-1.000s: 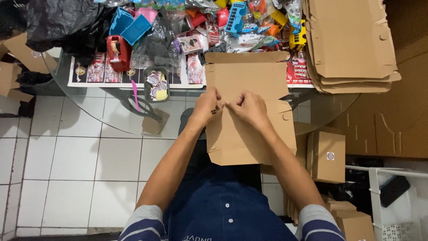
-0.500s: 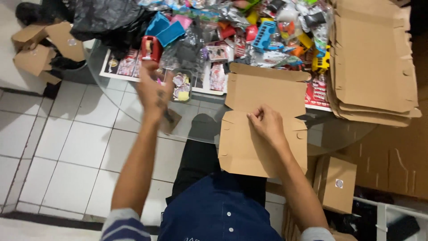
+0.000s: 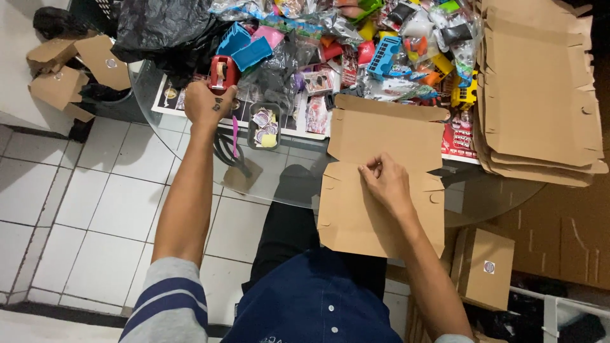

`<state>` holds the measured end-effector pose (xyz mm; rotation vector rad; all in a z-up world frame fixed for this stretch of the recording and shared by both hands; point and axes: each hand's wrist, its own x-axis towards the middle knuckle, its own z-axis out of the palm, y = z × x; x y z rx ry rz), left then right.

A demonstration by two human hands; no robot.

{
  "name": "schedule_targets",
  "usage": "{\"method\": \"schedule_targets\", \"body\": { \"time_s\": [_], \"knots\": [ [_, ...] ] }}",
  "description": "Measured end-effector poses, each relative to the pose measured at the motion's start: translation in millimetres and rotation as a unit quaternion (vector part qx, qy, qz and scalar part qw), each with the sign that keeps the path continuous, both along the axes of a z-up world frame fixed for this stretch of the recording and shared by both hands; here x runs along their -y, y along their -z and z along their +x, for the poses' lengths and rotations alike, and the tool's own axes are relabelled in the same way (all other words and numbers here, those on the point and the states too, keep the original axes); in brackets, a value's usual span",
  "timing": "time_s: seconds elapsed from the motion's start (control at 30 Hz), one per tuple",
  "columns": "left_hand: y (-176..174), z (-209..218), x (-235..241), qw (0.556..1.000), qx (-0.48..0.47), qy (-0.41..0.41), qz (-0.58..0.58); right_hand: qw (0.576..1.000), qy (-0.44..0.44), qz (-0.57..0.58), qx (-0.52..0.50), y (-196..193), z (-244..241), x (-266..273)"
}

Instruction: The person assembles a flat cardboard box by folding the side flaps and securing them with adhesive tape. They use a red tape dispenser to apply tape to the seams and press the flaps down to form the box structure.

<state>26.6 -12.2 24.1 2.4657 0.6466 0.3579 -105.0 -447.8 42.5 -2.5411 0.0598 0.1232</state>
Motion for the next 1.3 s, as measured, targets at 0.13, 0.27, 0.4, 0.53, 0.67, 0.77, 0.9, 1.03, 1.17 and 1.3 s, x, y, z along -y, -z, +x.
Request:
{"method": "schedule_targets", "body": {
  "time_s": [0.13, 0.27, 0.4, 0.53, 0.67, 0.77, 0.9, 1.03, 1.17, 1.3],
  "knots": [
    [35.4, 12.5, -21.7, 0.999, 0.042, -0.01, -0.005, 1.0, 0.0, 0.029, 0.012, -1.7, 2.2, 1.5],
    [45.0, 18.2, -43.4, 0.994, 0.055, 0.022, -0.09, 1.0, -0.001, 0.027, 0.008, 2.1, 2.8, 2.9],
    [17.7, -1.7, -39.8, 0.931, 0.091, 0.056, -0.349, 1.0, 0.002, 0.027, -0.003, -3.3, 2.5, 2.5],
    [-30.1, -34.9, -26.4, 0.909, 0.095, 0.074, -0.4, 0.999, 0.006, 0.035, -0.005, -2.7, 2.1, 2.2],
    [-87.7, -76.3, -6.7, 0.915, 0.119, 0.142, -0.359, 0.999, 0.008, 0.033, -0.003, -1.8, 0.5, 1.4],
    [-150.6, -117.0, 23.6, 0.91, 0.122, 0.201, -0.342, 1.0, 0.006, 0.03, 0.001, -1.2, 0.7, 1.0],
    [-223.2, -158.8, 62.9, 0.882, 0.089, 0.339, -0.315, 1.0, 0.002, 0.026, 0.017, 0.5, -1.5, 1.0],
    [-246.9, -171.4, 77.7, 0.843, 0.106, 0.427, -0.31, 0.999, 0.0, 0.032, 0.02, -7.6, -2.2, -3.1],
    [-261.7, -180.3, 89.8, 0.832, 0.052, 0.468, -0.293, 1.0, 0.008, 0.002, 0.006, 1.3, -3.2, -0.9],
    [-268.8, -185.0, 98.6, 0.839, 0.02, 0.448, -0.309, 1.0, 0.002, 0.002, 0.019, 2.5, -2.3, -0.5]
  ]
}}
